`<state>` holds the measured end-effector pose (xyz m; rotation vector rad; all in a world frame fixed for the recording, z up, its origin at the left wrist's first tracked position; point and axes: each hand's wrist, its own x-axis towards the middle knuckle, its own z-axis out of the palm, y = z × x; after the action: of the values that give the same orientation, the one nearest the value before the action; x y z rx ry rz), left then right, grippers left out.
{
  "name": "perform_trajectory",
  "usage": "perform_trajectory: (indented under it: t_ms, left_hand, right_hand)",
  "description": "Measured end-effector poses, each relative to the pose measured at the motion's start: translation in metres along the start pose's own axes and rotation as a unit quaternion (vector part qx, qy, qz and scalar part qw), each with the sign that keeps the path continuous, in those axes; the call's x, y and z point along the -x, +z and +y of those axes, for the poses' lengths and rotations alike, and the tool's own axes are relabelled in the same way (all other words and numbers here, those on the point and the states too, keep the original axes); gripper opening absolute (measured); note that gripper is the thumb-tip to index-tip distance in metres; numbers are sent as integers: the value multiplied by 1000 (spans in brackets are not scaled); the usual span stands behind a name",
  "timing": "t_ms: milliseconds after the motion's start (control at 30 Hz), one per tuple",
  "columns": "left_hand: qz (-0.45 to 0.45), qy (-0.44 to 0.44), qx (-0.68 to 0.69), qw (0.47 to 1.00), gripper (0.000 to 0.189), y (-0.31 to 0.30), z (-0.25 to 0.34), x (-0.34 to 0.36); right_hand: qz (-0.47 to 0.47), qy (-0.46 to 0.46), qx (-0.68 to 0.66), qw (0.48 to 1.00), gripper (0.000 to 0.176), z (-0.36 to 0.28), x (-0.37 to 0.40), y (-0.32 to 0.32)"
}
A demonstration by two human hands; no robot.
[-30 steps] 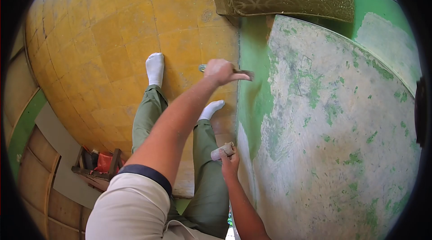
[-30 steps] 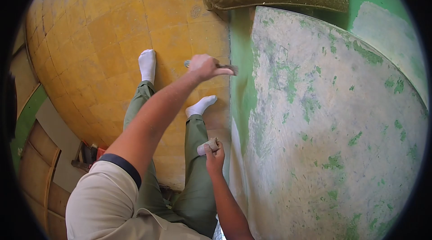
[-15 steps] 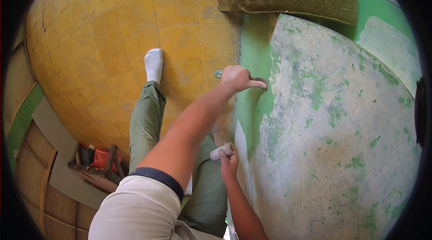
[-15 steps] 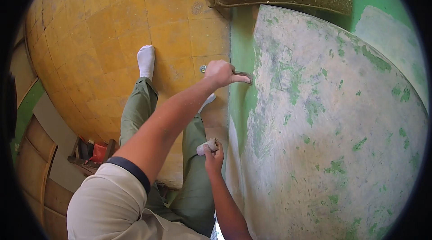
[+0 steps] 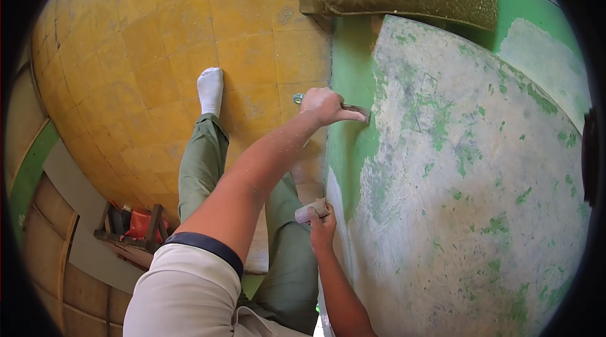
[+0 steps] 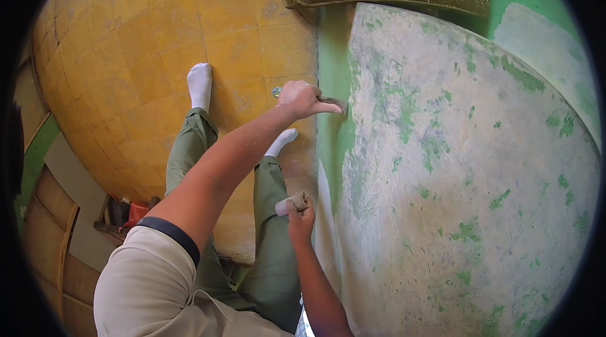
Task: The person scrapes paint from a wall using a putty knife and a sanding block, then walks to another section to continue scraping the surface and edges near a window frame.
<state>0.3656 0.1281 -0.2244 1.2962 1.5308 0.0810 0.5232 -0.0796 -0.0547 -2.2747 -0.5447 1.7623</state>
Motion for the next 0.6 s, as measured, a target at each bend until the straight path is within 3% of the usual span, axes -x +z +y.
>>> perform_trajectory:
  t_ms: [133, 233, 267, 300, 367, 600]
  left_hand:
    - [-47, -47, -45, 997, 87, -6, -39, 8]
    - [-64, -59, -19, 996, 87, -11, -17, -2]
    - [21, -28, -4, 999, 86, 7, 8, -10]
    - [23, -33, -2, 999, 86, 4, 5, -8]
    - [-18, -29, 22, 999, 85, 1, 7, -7]
    - [-59, -58, 8, 997, 84, -7, -36, 4]
  right_hand:
    - [-27, -5, -9, 1000, 39, -1, -2, -2]
    - [-27, -17, 5, 999, 40, 5, -3, -5]
    - [-33, -21, 17, 999, 40, 9, -2, -5]
    - [-37, -19, 21, 999, 40, 5, -1, -1]
    - [-8, -28, 31, 999, 32, -3, 2, 3]
    - [-4, -13, -20, 1000, 33, -6, 3, 0]
